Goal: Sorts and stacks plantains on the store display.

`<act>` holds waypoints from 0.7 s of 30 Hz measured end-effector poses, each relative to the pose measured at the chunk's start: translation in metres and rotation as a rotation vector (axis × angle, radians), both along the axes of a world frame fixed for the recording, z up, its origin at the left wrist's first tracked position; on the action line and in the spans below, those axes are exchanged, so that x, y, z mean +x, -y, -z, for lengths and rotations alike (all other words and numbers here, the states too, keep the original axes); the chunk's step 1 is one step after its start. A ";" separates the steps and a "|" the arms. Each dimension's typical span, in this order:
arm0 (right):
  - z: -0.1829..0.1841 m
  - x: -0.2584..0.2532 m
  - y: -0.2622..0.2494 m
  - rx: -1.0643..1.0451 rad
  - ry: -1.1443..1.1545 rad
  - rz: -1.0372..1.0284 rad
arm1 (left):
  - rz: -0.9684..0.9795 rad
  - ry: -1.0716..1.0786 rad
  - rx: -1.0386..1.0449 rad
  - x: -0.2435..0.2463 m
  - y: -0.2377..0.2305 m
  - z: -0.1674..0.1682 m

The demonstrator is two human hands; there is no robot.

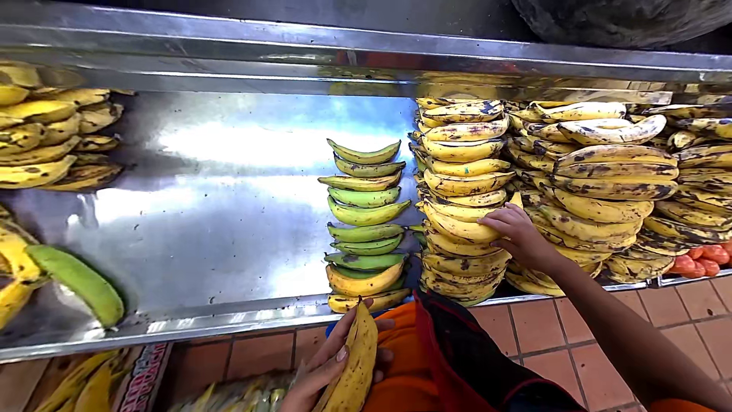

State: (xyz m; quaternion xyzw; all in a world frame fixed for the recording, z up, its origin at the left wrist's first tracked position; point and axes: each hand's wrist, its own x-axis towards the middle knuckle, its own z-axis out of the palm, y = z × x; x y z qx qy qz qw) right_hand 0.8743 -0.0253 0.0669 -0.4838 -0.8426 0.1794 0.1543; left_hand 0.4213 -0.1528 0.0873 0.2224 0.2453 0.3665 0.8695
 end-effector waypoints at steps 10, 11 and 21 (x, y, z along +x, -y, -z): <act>0.001 -0.007 0.006 0.040 -0.022 0.046 | -0.063 -0.009 -0.041 -0.004 -0.001 -0.005; 0.000 -0.010 0.008 0.043 -0.028 0.055 | -0.055 -0.009 -0.048 -0.003 -0.003 -0.004; 0.000 -0.007 0.008 -0.016 -0.020 0.055 | 0.000 -0.001 -0.054 -0.003 -0.009 -0.003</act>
